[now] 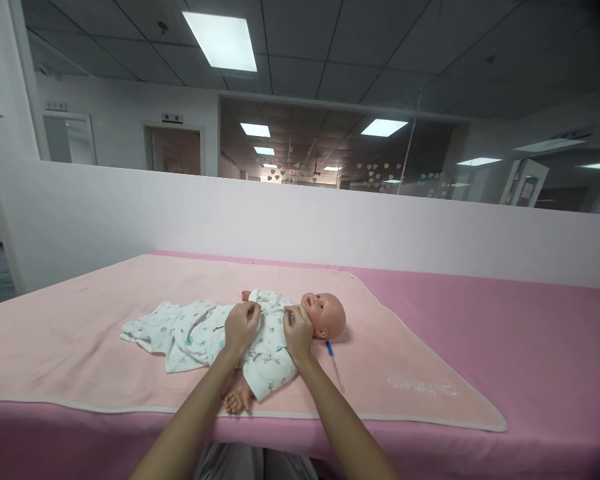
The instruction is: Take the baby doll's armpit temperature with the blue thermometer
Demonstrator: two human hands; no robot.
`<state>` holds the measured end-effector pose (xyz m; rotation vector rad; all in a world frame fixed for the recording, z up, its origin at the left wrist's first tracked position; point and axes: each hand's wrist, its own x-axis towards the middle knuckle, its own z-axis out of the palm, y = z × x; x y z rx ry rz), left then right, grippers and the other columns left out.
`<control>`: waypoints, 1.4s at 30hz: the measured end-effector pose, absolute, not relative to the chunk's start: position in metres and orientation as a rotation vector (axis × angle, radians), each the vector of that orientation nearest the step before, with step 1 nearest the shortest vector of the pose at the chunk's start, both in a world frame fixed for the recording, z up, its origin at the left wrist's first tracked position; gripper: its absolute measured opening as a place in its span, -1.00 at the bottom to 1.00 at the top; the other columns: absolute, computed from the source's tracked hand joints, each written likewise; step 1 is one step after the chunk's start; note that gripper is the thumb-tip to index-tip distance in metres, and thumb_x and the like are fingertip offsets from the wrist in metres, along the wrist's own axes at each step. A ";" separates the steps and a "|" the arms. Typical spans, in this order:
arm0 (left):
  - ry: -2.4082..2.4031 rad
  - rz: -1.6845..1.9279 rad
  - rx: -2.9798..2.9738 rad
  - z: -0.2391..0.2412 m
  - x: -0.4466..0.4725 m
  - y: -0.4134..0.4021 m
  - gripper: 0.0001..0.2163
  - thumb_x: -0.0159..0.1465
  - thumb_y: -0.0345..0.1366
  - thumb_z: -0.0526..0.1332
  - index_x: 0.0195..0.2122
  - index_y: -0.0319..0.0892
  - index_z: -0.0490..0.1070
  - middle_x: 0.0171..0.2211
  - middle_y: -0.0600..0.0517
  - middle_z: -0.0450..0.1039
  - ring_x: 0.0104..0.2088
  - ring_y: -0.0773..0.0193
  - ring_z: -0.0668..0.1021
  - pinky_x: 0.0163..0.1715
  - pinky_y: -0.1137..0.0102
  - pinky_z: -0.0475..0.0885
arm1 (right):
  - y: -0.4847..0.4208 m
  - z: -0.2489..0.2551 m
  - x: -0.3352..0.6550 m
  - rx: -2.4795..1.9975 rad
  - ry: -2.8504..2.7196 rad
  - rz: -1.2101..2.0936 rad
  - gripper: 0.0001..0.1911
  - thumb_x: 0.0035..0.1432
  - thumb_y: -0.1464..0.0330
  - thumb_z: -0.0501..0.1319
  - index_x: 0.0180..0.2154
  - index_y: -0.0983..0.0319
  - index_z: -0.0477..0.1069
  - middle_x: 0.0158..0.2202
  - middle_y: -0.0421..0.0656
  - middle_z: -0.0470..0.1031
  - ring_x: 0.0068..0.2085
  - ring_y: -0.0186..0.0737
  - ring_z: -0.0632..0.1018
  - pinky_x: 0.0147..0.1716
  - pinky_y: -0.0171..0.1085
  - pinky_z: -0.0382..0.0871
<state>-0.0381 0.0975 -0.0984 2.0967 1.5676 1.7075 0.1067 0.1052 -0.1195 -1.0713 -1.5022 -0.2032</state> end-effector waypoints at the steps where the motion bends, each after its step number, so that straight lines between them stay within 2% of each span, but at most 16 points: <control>1: 1.562 1.657 2.176 -0.098 -0.040 0.097 -0.79 0.18 -0.26 0.01 -0.45 -0.14 0.41 -0.46 0.05 0.45 -0.38 0.25 0.44 -0.36 0.40 0.29 | 0.105 -0.119 0.107 -1.067 -1.502 -0.200 -0.79 0.11 0.45 -0.02 -0.37 0.23 0.38 -0.39 -0.16 0.41 -0.33 -0.31 0.43 -0.33 -0.36 0.28; 5: 1.497 1.540 2.410 -0.099 -0.042 0.096 -0.85 0.11 -0.35 0.06 -0.40 -0.13 0.41 -0.39 0.04 0.43 -0.30 0.23 0.41 -0.25 0.35 0.27 | 0.104 -0.118 0.107 -1.069 -1.507 -0.200 -0.79 0.11 0.45 -0.02 -0.36 0.23 0.39 -0.39 -0.16 0.42 -0.35 -0.31 0.43 -0.34 -0.36 0.28; 10: 1.539 1.568 2.428 -0.102 -0.038 0.094 -0.85 0.08 -0.43 0.04 -0.38 -0.14 0.36 -0.37 0.03 0.39 -0.27 0.22 0.40 -0.23 0.33 0.27 | 0.103 -0.117 0.108 -1.081 -1.511 -0.187 -0.79 0.11 0.45 -0.01 -0.35 0.23 0.40 -0.38 -0.17 0.43 -0.35 -0.32 0.43 -0.34 -0.37 0.27; 21: 1.562 1.655 2.395 -0.100 -0.036 0.087 -0.86 0.10 -0.42 0.04 -0.37 -0.13 0.35 -0.35 0.02 0.38 -0.28 0.21 0.41 -0.22 0.32 0.28 | 0.102 -0.116 0.109 -1.080 -1.520 -0.179 -0.77 0.10 0.46 -0.02 -0.36 0.23 0.40 -0.39 -0.15 0.43 -0.33 -0.29 0.44 -0.33 -0.35 0.28; 34: 1.549 1.571 2.410 -0.104 -0.039 0.083 -0.82 0.17 -0.38 0.00 -0.29 -0.14 0.36 -0.32 0.00 0.42 -0.26 0.18 0.41 -0.22 0.30 0.26 | 0.098 -0.113 0.109 -1.108 -1.531 -0.114 -0.78 0.09 0.45 -0.01 -0.36 0.24 0.40 -0.37 -0.15 0.43 -0.32 -0.29 0.43 -0.31 -0.35 0.28; 42: 1.568 1.558 2.387 -0.103 -0.038 0.083 -0.82 0.17 -0.39 0.00 -0.30 -0.13 0.37 -0.33 0.00 0.42 -0.26 0.18 0.40 -0.21 0.28 0.26 | 0.098 -0.112 0.110 -1.101 -1.519 -0.113 -0.79 0.09 0.44 -0.02 -0.37 0.24 0.39 -0.38 -0.15 0.43 -0.31 -0.28 0.43 -0.31 -0.34 0.28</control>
